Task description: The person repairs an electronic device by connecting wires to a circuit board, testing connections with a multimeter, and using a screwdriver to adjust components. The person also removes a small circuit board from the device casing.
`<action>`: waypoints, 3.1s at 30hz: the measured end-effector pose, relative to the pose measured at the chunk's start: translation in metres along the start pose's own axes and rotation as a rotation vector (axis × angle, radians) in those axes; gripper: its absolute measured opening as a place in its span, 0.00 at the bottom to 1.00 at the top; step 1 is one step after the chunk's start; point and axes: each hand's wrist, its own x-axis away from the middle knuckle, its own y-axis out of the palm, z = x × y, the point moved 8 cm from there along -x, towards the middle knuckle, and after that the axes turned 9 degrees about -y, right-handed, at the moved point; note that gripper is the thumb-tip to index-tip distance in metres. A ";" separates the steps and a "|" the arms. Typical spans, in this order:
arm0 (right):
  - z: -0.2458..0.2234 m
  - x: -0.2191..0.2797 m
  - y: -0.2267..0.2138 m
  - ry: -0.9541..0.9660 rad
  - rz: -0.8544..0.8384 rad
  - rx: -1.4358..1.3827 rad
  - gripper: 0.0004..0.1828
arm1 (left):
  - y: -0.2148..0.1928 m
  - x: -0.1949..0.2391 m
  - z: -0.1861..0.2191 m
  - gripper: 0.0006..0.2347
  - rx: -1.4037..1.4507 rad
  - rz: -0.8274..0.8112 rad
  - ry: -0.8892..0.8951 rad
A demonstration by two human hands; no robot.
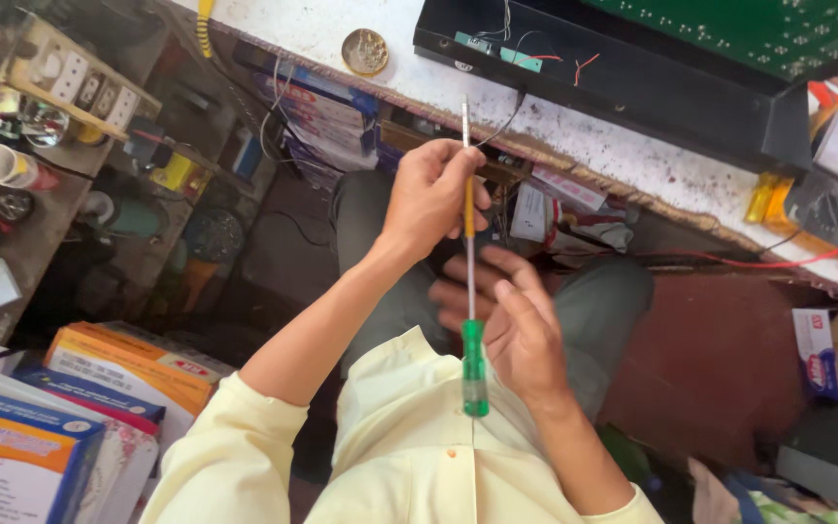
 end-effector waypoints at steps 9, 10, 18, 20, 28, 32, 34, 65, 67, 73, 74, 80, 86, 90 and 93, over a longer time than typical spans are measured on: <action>0.015 0.024 0.006 -0.143 0.012 0.335 0.34 | -0.002 0.014 0.068 0.07 -0.949 0.332 0.708; 0.013 0.027 0.004 -0.150 0.052 0.396 0.34 | 0.002 0.018 0.083 0.09 -1.104 0.376 0.890; 0.005 0.036 0.008 -0.214 0.149 0.540 0.32 | 0.016 -0.049 0.123 0.10 -1.733 0.052 1.144; -0.002 0.034 0.008 -0.236 0.161 0.546 0.32 | 0.015 -0.068 0.123 0.07 -1.699 -0.018 1.090; 0.009 0.032 0.019 -0.167 0.189 0.527 0.32 | 0.015 -0.097 0.136 0.07 -1.671 -0.059 1.065; 0.008 0.021 0.032 -0.194 0.178 0.497 0.31 | 0.021 -0.095 0.148 0.08 -1.625 -0.085 1.087; 0.008 0.015 0.035 -0.200 0.186 0.453 0.31 | 0.022 -0.091 0.149 0.09 -1.606 -0.083 1.119; 0.007 0.001 0.049 -0.190 0.176 0.371 0.31 | 0.023 -0.090 0.138 0.12 -1.693 -0.041 0.945; 0.008 0.001 0.050 -0.196 0.183 0.381 0.31 | 0.023 -0.089 0.137 0.12 -1.679 -0.050 0.941; 0.030 0.000 0.048 -0.102 0.212 -0.154 0.24 | 0.019 -0.083 0.126 0.12 -1.624 -0.048 0.969; 0.034 -0.001 0.049 -0.089 0.195 -0.349 0.23 | 0.017 -0.082 0.125 0.12 -1.624 -0.030 0.971; 0.038 0.000 0.059 -0.054 -0.008 -0.865 0.21 | 0.014 -0.077 0.113 0.11 -1.593 0.035 0.982; 0.053 -0.004 0.046 -0.107 0.351 0.153 0.27 | 0.014 -0.074 0.110 0.11 -1.600 0.045 1.015; 0.036 -0.006 0.053 -0.252 0.368 0.856 0.28 | 0.016 -0.077 0.115 0.09 -1.621 0.048 1.024; 0.015 0.002 0.065 -0.561 0.297 1.351 0.30 | 0.016 -0.075 0.111 0.09 -1.624 0.045 1.040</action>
